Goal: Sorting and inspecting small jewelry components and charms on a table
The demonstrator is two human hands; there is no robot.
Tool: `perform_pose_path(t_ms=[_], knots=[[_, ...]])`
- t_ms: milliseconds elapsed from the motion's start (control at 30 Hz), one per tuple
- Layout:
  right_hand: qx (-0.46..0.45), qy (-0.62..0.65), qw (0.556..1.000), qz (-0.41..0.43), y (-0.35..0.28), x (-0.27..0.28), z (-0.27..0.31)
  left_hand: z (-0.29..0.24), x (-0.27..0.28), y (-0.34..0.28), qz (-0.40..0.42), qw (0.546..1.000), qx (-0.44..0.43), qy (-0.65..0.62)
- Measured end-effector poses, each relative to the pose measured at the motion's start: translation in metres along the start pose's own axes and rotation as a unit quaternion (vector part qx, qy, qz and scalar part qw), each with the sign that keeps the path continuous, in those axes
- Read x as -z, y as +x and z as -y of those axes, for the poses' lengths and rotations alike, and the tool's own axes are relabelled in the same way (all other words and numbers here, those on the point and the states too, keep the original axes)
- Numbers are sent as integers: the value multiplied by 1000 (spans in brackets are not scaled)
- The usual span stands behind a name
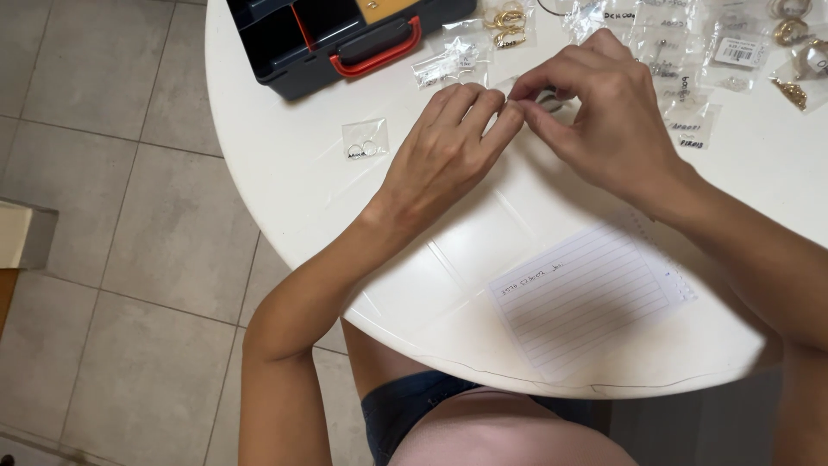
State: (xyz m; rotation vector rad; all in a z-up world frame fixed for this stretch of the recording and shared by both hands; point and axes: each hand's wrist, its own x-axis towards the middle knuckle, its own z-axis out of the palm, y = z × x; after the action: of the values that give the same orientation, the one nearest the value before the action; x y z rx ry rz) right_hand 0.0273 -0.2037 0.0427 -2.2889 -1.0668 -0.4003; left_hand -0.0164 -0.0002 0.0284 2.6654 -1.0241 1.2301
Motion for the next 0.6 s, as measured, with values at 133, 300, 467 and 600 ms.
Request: perform_pose_path(t_ms=[133,300,467,600], knots=[[-52,49,997,36,3,3,-1,-2,-3,-2,7,1000,8,6],[-40,54,998,19,2,5,1,-1,-7,-10,15,999,28,-29],[-31,8,999,9,-2,3,0,-2,-6,-11,2,999,31,-28],[21,-41,999,7,-4,1,-4,-1,-2,-8,-6,999,28,-28]])
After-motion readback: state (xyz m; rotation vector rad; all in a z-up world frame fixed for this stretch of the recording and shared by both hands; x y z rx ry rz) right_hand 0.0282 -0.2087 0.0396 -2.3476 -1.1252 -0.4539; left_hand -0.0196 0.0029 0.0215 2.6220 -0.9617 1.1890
